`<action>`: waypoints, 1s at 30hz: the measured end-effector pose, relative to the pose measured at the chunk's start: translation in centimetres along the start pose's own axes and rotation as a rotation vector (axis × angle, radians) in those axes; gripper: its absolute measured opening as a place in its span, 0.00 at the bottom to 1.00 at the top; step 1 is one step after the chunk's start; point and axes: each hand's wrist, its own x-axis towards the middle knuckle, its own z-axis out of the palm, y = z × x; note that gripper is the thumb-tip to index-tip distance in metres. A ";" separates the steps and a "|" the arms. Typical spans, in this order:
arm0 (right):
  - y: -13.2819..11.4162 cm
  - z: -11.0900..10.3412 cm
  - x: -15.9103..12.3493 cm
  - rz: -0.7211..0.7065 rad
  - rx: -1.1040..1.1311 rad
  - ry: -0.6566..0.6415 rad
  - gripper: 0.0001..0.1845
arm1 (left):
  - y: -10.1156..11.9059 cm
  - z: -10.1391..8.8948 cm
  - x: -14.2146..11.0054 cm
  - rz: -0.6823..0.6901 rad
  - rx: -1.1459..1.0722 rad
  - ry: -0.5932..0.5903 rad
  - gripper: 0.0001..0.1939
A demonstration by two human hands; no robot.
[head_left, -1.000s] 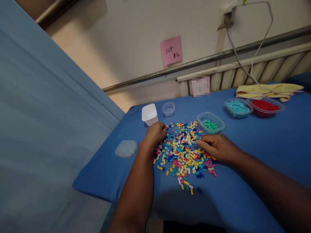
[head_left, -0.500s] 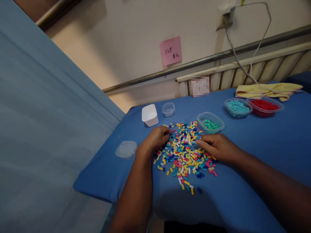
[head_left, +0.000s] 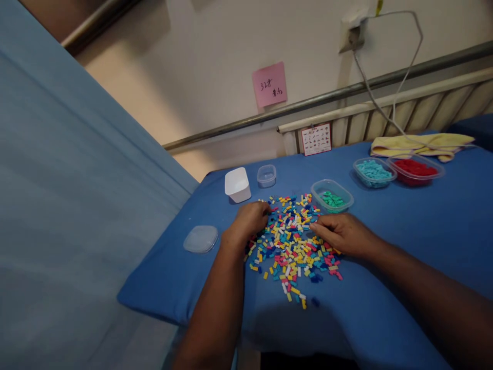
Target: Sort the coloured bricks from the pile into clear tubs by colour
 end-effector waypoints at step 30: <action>-0.3 -0.3 0.4 -0.031 0.019 0.024 0.28 | 3.9 -2.5 3.6 0.032 -0.534 0.252 0.14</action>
